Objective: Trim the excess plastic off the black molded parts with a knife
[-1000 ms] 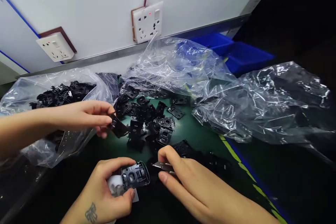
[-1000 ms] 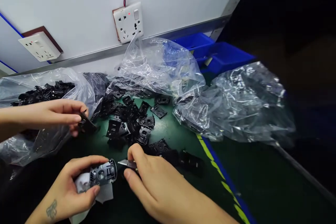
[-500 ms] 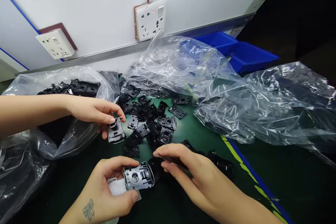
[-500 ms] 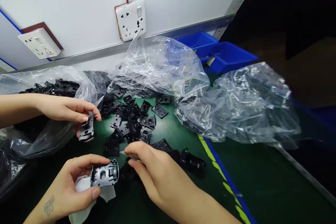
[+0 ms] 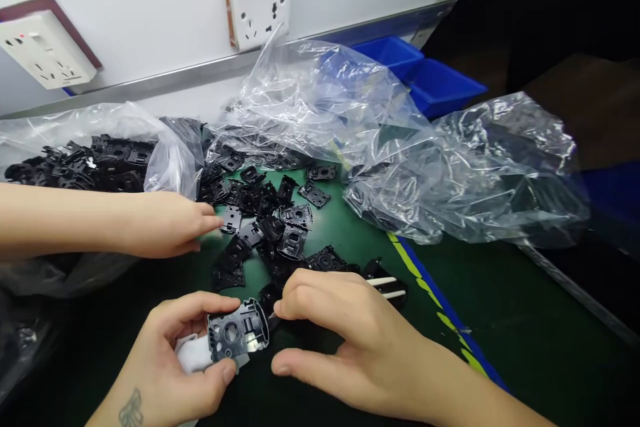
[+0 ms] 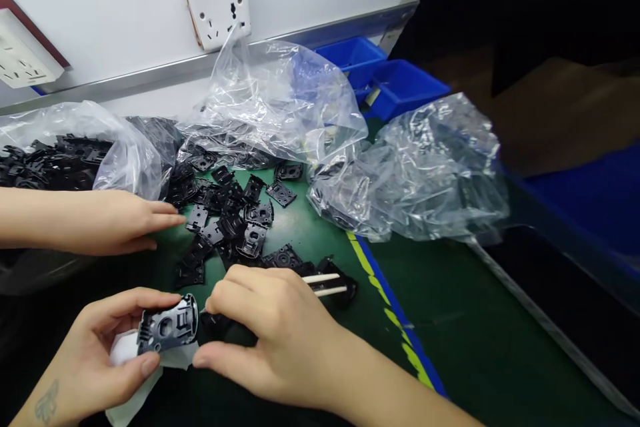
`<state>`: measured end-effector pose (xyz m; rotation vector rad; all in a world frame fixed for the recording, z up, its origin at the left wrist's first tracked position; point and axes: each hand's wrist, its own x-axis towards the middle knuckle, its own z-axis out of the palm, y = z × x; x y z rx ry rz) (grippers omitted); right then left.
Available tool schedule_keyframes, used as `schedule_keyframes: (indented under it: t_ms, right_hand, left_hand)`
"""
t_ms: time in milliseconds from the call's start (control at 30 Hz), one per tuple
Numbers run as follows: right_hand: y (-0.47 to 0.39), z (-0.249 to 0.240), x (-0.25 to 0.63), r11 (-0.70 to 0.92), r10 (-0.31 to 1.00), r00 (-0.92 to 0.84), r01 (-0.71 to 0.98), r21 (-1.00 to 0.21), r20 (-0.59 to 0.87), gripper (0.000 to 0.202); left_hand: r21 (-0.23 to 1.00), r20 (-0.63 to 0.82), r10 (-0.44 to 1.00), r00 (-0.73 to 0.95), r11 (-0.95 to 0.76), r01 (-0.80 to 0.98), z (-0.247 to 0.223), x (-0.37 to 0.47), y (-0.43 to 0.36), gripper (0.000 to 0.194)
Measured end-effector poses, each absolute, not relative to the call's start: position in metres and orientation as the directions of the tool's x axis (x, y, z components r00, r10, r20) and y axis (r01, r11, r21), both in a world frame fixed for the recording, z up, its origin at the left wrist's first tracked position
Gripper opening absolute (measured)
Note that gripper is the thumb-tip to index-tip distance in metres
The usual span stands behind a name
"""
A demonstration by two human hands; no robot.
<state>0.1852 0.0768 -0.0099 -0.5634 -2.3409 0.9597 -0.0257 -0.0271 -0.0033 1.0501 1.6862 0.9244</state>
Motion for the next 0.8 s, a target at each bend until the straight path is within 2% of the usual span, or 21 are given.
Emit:
schedule_keyframes:
  t_ms: [67, 233, 500, 667, 800]
  right_hand:
    - [0.077, -0.011, 0.185, 0.675, 0.549, -0.768, 0.173, -0.717, 0.331, 0.029]
    - [0.077, -0.014, 0.184, 0.707, 0.536, -0.773, 0.191, -0.681, 0.339, 0.032]
    - [0.08, -0.016, 0.182, 0.737, 0.512, -0.798, 0.217, -0.64, 0.318, 0.034]
    - [0.079, -0.016, 0.183, 0.742, 0.507, -0.799, 0.214, -0.635, 0.323, 0.04]
    - [0.079, -0.016, 0.183, 0.742, 0.505, -0.798, 0.209, -0.637, 0.327, 0.042]
  left_hand:
    - [0.892, -0.291, 0.929, -0.228, 0.35, 0.287, -0.005, -0.026, -0.029, 0.04]
    - [0.862, -0.277, 0.932, -0.234, 0.348, 0.368, -0.009, -0.026, -0.033, 0.038]
    - [0.889, -0.249, 0.929, -0.275, 0.332, 0.317, -0.006, -0.021, -0.029, 0.035]
    - [0.913, -0.145, 0.983, -0.113, 0.177, 0.368, -0.008, -0.029, -0.022, 0.038]
    - [0.91, -0.126, 0.989, -0.079, 0.147, 0.388, -0.01, -0.036, -0.021, 0.041]
